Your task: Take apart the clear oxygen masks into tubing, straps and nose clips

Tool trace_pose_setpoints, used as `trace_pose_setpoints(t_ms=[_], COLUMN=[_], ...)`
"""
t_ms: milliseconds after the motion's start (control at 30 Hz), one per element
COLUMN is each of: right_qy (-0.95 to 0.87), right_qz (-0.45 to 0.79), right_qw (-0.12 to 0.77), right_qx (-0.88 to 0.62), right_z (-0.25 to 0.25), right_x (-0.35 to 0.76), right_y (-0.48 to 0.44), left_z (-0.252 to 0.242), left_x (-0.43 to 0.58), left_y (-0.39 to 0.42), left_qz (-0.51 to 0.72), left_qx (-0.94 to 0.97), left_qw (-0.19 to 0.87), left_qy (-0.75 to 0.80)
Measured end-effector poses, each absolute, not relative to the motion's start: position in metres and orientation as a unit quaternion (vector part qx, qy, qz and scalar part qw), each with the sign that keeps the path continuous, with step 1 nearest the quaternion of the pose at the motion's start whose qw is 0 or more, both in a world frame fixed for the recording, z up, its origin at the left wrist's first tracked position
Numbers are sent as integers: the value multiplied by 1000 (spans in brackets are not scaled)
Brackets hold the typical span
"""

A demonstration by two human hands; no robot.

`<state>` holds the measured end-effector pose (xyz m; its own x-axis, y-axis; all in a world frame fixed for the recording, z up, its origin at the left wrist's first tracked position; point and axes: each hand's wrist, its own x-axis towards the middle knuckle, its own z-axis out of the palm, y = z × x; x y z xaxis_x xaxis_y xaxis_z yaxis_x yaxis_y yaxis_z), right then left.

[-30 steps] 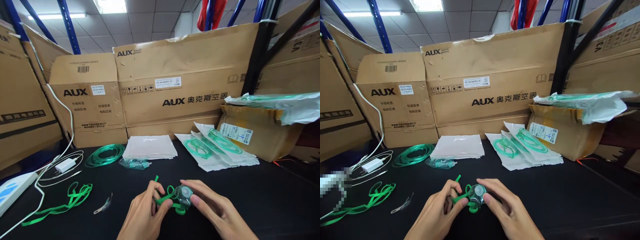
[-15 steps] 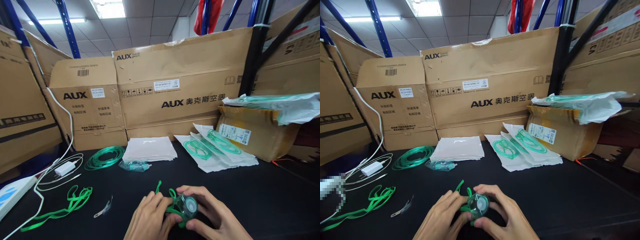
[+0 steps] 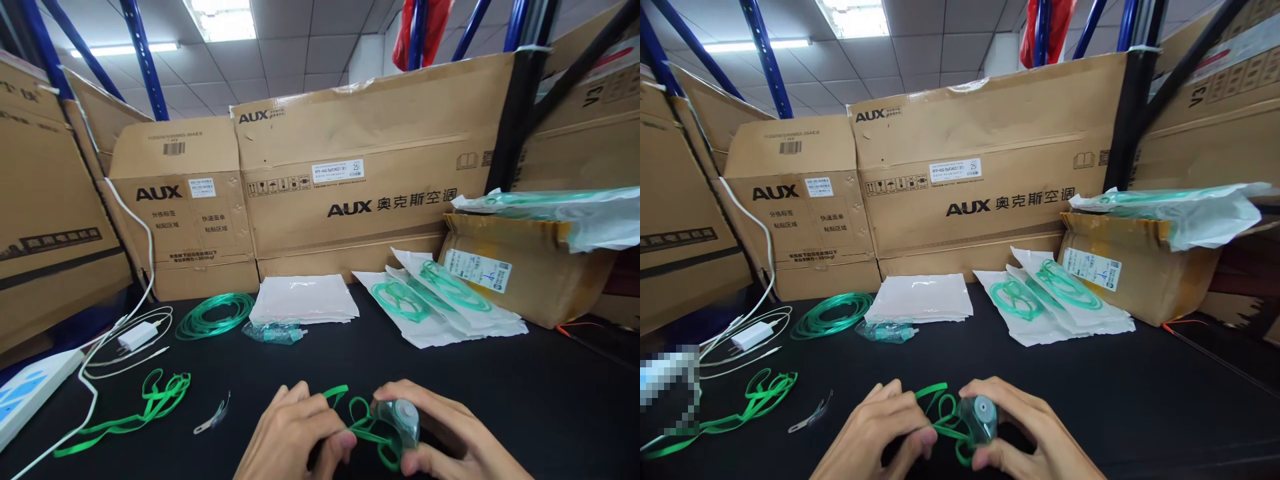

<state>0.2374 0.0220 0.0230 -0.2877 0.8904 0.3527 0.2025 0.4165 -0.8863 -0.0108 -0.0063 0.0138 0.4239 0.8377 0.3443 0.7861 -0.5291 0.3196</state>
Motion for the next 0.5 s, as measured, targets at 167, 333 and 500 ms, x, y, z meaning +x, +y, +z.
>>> trace_pose_setpoints(t_ms=[167,333,500], right_qy=[-677,-723,-740], right_qz=[384,357,355], right_qw=[478,450,446], right_qx=[-407,-384,-356], right_z=[21,18,13], right_x=[253,243,236], right_y=[33,30,27], left_z=[31,24,8], left_x=[-25,-20,-2], left_y=[-11,-13,-17], left_qz=[222,176,246], left_qx=[813,825,769], left_qw=[91,75,-20], left_qy=[531,532,590])
